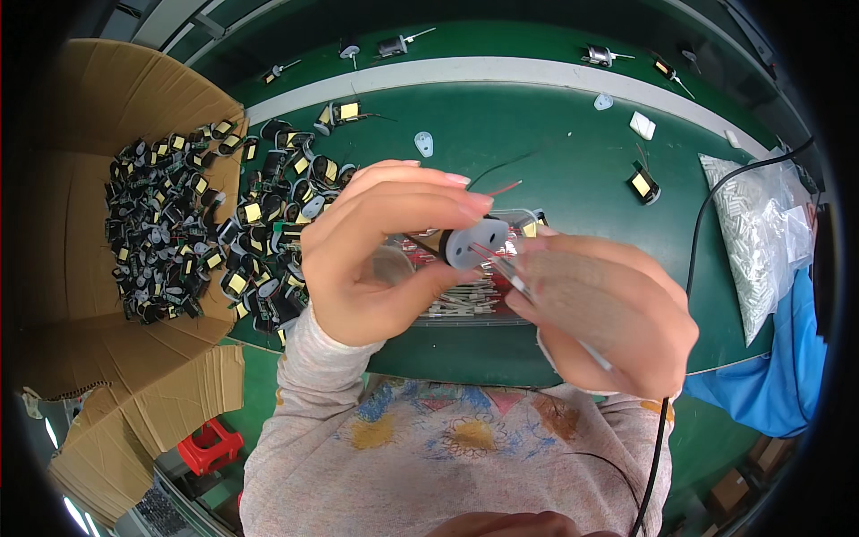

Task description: The person is assembling electrical components by using a small probe to insert red and black wires into a plastic connector and then fitting a black housing over the assembly.

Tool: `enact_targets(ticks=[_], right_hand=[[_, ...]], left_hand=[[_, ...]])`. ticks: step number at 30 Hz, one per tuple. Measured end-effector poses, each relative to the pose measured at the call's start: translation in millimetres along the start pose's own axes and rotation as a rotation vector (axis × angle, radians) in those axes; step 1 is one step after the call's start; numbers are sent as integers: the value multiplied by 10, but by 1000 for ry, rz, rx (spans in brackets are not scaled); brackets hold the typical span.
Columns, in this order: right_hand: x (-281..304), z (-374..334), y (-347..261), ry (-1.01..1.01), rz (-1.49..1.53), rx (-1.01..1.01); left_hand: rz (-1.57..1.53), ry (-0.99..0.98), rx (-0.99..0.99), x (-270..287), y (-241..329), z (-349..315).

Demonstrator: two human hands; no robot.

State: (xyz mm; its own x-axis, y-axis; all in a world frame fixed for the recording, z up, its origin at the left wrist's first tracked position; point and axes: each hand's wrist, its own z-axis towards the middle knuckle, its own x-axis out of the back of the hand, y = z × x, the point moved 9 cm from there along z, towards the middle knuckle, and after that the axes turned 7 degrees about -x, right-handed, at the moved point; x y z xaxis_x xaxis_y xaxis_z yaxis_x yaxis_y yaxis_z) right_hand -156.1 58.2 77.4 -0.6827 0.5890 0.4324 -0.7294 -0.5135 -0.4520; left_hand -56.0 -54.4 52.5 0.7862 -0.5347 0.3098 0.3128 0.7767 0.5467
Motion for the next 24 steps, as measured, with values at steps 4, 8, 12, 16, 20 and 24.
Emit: enact_targets(ticks=[4, 8, 12, 16, 20, 24], right_hand=[[-2, 56, 71, 73, 103, -46], [20, 122, 264, -28, 156, -319], [39, 103, 318, -76, 114, -426], [51, 110, 280, 2, -19, -349], [-16, 69, 32, -1, -252, -129], [-44, 4, -125, 94, -350, 27]], left_hand=[[88, -85, -58, -62, 80, 18], [20, -28, 28, -62, 19, -32], [-138, -37, -13, -106, 17, -30], [-126, -64, 55, -122, 30, -31], [-73, -36, 33, -126, 87, -50], [-143, 57, 116, -85, 95, -138]])
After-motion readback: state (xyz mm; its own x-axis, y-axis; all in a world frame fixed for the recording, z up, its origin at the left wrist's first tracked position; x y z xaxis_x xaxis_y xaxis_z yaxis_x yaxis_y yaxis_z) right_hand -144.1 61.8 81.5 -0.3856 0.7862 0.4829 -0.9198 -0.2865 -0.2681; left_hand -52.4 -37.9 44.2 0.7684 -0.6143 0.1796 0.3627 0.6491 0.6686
